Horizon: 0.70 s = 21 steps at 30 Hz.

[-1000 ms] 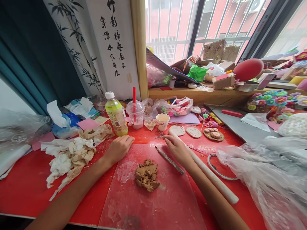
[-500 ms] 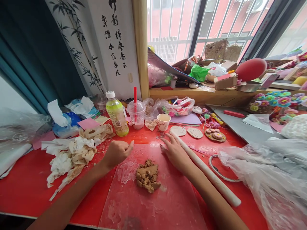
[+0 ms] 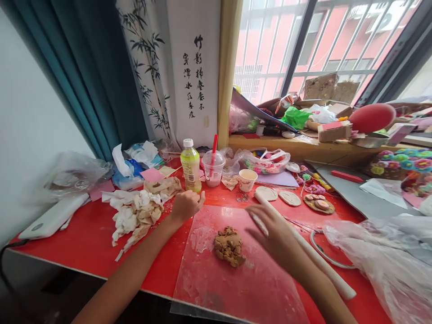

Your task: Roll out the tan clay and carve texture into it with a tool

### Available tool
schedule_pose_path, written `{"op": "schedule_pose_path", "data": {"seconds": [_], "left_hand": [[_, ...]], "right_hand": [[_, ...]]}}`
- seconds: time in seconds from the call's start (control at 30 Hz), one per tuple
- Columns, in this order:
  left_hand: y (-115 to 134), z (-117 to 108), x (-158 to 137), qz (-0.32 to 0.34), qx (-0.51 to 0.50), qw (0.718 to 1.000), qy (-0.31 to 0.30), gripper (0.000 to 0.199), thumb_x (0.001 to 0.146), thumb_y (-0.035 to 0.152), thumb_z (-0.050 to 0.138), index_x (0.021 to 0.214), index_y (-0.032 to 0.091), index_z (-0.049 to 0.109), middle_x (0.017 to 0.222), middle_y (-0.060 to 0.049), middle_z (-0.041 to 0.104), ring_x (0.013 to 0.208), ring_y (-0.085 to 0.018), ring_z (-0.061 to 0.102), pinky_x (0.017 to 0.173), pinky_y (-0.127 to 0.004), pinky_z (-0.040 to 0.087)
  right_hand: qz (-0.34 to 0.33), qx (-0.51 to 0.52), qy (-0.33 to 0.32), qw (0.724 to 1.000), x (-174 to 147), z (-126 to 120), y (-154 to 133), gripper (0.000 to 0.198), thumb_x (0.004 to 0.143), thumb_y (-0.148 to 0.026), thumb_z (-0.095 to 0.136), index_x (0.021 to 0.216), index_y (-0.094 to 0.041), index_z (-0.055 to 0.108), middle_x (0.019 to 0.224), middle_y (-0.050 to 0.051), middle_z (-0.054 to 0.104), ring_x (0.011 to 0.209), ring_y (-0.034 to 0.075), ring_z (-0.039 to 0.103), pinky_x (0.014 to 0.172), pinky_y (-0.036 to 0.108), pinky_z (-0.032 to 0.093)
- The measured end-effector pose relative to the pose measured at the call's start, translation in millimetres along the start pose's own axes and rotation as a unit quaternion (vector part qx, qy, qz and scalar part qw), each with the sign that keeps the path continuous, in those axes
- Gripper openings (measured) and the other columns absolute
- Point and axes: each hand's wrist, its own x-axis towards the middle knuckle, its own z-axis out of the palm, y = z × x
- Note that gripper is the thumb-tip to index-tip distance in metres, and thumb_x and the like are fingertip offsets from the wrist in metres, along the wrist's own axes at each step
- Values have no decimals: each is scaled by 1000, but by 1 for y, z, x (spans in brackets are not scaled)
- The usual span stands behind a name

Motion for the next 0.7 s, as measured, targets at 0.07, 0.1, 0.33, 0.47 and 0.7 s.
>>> {"op": "schedule_pose_path", "data": {"seconds": [0.07,0.1,0.33,0.47,0.7], "left_hand": [[-1,1,0,-2,-2,1000,-5,50,91,28,30,54,12,61,54,-10,59,52,-16,55,45,-24,26],[-1,1,0,-1,-4,1000,-8,50,91,28,30,55,12,62,55,-10,60,53,-16,55,45,-24,27],[5,-1,0,43,-36,998,-28,50,90,31,31,58,11,64,56,-11,59,58,-17,56,48,-25,32],[3,2,1,53,-33,998,-26,50,90,34,33,59,10,64,56,-12,59,60,-17,57,49,-25,33],[0,11,0,70,-17,996,-54,51,91,36,31,60,11,65,58,-12,61,59,-20,57,47,-26,30]], "right_hand": [[-63,-1,-55,997,-28,-2,-32,50,78,-41,57,126,-30,46,123,7,54,112,23,53,86,33,51],[-92,5,-87,992,-42,-1,-47,50,77,-40,58,126,-33,47,122,4,56,109,22,55,83,30,53],[-89,-14,-71,993,-98,17,-76,57,81,-31,56,134,-33,37,114,0,62,99,19,62,83,25,53],[-147,-50,-31,987,-99,26,-63,54,79,-29,59,130,-30,43,109,0,65,99,19,62,84,29,54],[-112,-139,-13,984,-109,34,-56,41,76,-38,60,115,-29,57,120,4,58,110,26,54,80,38,54]]}}
